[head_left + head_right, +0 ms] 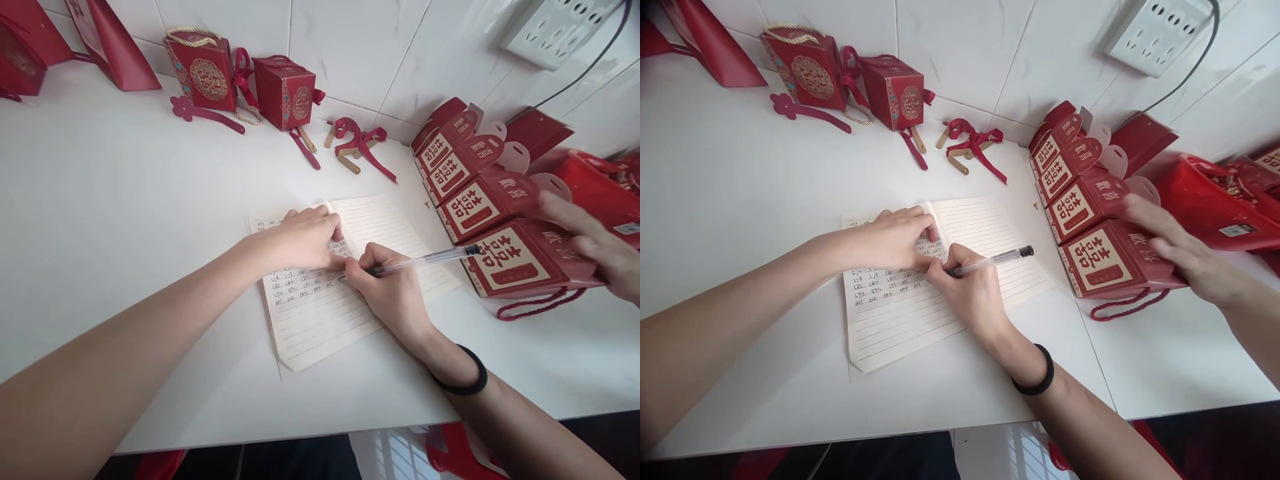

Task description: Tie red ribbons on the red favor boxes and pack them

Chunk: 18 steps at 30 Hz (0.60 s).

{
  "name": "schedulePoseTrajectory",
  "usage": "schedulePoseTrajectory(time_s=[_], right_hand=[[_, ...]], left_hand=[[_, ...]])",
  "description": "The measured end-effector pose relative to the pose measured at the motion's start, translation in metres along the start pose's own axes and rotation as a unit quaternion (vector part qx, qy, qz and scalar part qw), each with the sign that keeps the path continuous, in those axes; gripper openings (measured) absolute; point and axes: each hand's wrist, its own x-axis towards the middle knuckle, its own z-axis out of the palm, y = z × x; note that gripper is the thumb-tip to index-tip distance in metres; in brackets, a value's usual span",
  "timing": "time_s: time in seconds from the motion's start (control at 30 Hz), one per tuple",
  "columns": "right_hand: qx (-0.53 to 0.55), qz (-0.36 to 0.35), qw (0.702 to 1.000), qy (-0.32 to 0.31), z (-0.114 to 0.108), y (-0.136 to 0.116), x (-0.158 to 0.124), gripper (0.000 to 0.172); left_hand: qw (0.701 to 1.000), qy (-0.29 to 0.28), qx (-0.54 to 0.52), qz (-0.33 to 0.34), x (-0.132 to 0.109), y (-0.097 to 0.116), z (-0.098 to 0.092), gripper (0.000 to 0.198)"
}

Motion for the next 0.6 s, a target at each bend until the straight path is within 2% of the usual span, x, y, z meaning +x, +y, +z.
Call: schedulePoseTrajectory(time_s=[0.13,0.6], right_hand=[[-0.006,-0.003,1.000,-0.005,-0.0002,-0.0003,-0.0010,0.031],[-0.017,-0.004,1.000,0.018,-0.0004,0.0002,-0.0017,0.030]], left_hand=[[1.000,-0.012,0.025,0.006,-0.0018,0.0005,-0.0023,0.041],[0.999,0.000,0.045,0.024,-0.0036,0.0021,-0.0026,0.043]])
